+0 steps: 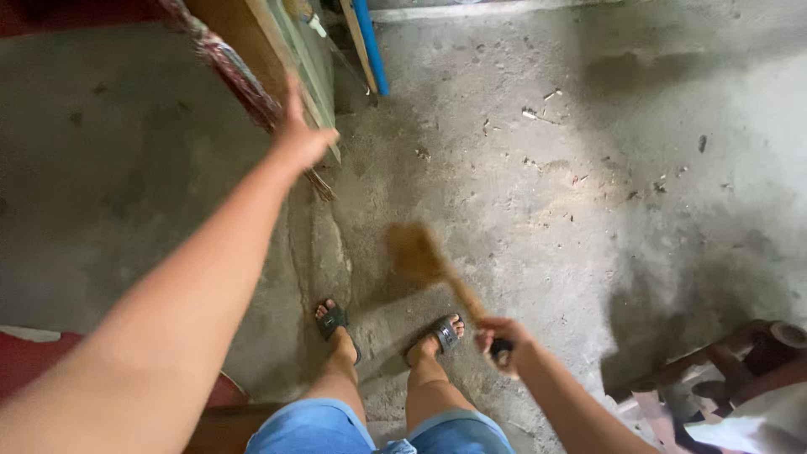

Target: The person sweeps a concrete floor with a traditional broom, gathering debris into a pile and moving it toward a doorway. They also sweep around a wooden bench and near a trash bin.

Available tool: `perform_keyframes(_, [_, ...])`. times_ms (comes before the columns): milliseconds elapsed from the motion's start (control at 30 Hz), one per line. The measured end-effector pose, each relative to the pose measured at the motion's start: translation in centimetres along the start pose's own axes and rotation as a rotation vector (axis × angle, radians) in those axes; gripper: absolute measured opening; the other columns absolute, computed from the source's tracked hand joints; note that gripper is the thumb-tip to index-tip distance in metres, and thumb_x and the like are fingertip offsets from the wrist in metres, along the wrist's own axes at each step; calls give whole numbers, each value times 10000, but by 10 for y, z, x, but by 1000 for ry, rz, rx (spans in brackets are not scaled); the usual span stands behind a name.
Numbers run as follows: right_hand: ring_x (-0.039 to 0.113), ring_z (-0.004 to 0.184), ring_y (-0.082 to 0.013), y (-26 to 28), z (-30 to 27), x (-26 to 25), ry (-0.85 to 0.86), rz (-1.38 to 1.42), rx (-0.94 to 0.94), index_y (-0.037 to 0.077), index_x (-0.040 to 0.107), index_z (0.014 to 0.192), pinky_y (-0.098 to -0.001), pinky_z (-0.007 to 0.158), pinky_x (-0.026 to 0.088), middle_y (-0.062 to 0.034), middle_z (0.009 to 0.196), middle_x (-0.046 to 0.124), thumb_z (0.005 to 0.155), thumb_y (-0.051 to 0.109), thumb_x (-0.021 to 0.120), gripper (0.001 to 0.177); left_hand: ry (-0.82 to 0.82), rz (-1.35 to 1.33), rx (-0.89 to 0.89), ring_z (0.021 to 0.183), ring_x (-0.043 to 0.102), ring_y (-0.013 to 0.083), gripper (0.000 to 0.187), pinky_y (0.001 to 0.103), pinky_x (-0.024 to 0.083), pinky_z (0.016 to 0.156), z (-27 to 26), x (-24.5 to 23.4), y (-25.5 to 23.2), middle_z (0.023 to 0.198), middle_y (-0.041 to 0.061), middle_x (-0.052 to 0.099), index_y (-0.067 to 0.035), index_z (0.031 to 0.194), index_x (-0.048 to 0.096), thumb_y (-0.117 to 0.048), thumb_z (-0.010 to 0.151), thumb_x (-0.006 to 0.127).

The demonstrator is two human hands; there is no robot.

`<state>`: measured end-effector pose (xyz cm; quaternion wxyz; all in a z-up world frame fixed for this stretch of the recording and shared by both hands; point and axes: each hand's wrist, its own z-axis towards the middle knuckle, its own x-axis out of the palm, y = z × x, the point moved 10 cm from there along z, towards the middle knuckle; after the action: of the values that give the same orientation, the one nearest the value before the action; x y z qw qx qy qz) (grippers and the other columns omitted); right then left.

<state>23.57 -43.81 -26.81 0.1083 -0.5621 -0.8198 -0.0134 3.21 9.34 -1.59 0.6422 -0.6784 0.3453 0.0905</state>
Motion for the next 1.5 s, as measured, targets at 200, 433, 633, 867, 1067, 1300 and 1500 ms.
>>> perform_keyframes(200, [513,501,-138,27,-46,64,39,-121,-268,92,469,850,-281,465,501,-25,634,488,949,218,580,195,-180,-215,-202,1512,478,313,1119,390,411,1221,8,-106,79,1690,173,367,-105,1679,44,-256,833,760])
perform_keyframes(433, [512,456,-101,-95,-62,207,291,-132,255,67,469,800,-217,402,459,-21,625,510,914,298,634,306,-351,-112,-255,1571,200,284,1138,371,207,1236,-30,-231,141,1712,195,86,-112,1621,-82,-234,857,752])
perform_keyframes(633, [542,473,-85,-195,63,380,286,-424,380,23,500,828,-215,426,496,-25,664,539,970,209,607,258,-388,-221,-227,1596,127,275,1149,375,206,1265,-41,-293,180,1717,184,85,-88,1626,-99,-231,860,745])
perform_keyframes(867, [527,489,-111,-97,147,406,119,-122,-31,2,521,941,-230,400,463,-28,671,542,967,98,619,140,-386,-47,-256,1594,141,242,1155,387,197,1261,-47,-335,197,1732,131,43,-144,1619,-122,-226,858,742])
perform_keyframes(1067, [533,550,-116,36,91,293,-24,13,-316,26,455,1007,-232,479,508,-28,744,520,1006,178,561,185,-327,-95,-294,1581,146,211,1157,387,213,1239,-41,-321,201,1729,83,-27,-166,1602,-155,-211,842,717])
perform_keyframes(1300, [499,497,-50,-52,9,256,281,6,28,54,506,883,-174,424,463,-4,680,528,971,244,586,224,-293,-199,-172,1602,151,255,1157,382,222,1268,-13,-277,185,1742,129,-22,-121,1619,-111,-171,847,750])
perform_keyframes(1500, [490,491,-58,-176,15,290,187,-73,422,50,508,857,-211,398,422,8,669,521,963,297,617,290,-147,-184,-292,1595,146,264,1169,380,220,1268,-5,-232,180,1718,148,47,-151,1636,-130,-212,849,731])
